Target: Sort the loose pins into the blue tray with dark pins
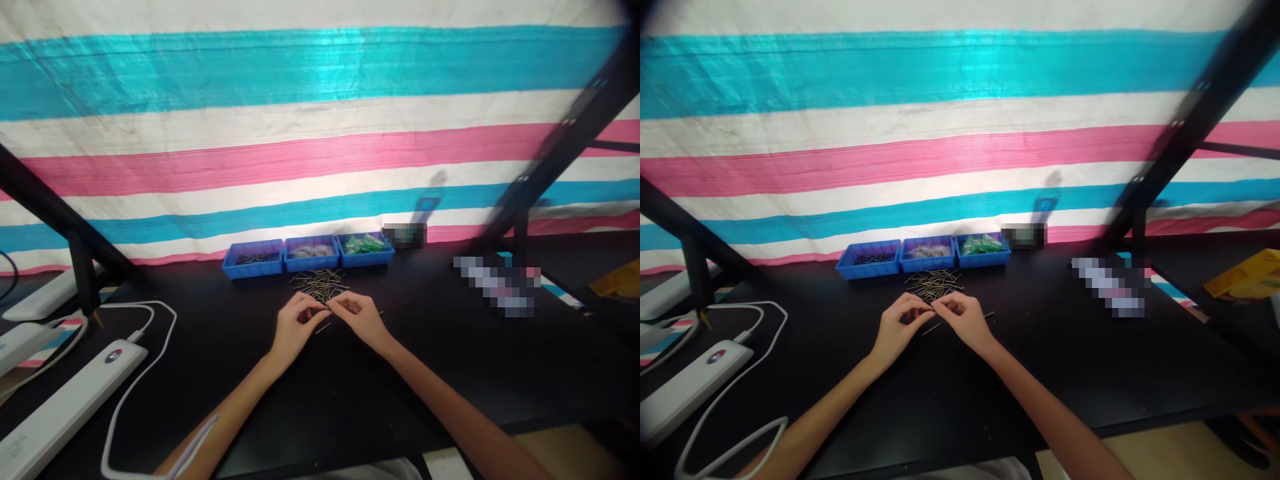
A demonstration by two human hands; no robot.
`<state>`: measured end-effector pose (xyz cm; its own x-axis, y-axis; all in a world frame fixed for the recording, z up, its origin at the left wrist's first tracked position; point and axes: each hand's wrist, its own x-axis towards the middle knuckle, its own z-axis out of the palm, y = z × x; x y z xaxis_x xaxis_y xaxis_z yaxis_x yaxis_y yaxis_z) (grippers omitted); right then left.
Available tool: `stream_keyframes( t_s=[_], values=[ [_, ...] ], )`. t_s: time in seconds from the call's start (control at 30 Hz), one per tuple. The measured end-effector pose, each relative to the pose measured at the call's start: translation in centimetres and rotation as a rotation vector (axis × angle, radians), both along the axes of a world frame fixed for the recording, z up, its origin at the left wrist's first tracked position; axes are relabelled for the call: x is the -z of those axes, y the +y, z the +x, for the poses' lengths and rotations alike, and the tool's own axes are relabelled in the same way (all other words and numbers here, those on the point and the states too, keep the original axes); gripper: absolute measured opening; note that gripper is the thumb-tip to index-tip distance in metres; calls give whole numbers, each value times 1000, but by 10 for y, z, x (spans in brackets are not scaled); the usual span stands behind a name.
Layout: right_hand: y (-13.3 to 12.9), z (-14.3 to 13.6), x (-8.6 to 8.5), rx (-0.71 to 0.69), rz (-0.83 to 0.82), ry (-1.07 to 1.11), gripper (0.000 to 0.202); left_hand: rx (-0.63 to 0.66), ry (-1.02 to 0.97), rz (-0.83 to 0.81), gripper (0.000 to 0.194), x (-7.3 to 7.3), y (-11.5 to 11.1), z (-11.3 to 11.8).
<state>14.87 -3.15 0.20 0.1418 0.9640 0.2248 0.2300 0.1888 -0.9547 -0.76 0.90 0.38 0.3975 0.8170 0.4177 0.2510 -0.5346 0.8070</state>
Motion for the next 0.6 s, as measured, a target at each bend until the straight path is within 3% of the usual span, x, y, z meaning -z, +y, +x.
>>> stream_keyframes(
  t_s=[0.13,0.33,0.47,0.6],
  values=[
    [0,-1,2,-7,27,-78,20,77,97,40,15,1,0,-1],
    [2,2,3,102,55,-118,21,-114,81,103,17,-12,9,-10],
    [2,4,2,170,131,-179,21,-327,-1,67,25,-15,39,-23],
    [2,8,1,183,155,-259,20,-401,-157,-34,35,-19,79,-40]
  ],
)
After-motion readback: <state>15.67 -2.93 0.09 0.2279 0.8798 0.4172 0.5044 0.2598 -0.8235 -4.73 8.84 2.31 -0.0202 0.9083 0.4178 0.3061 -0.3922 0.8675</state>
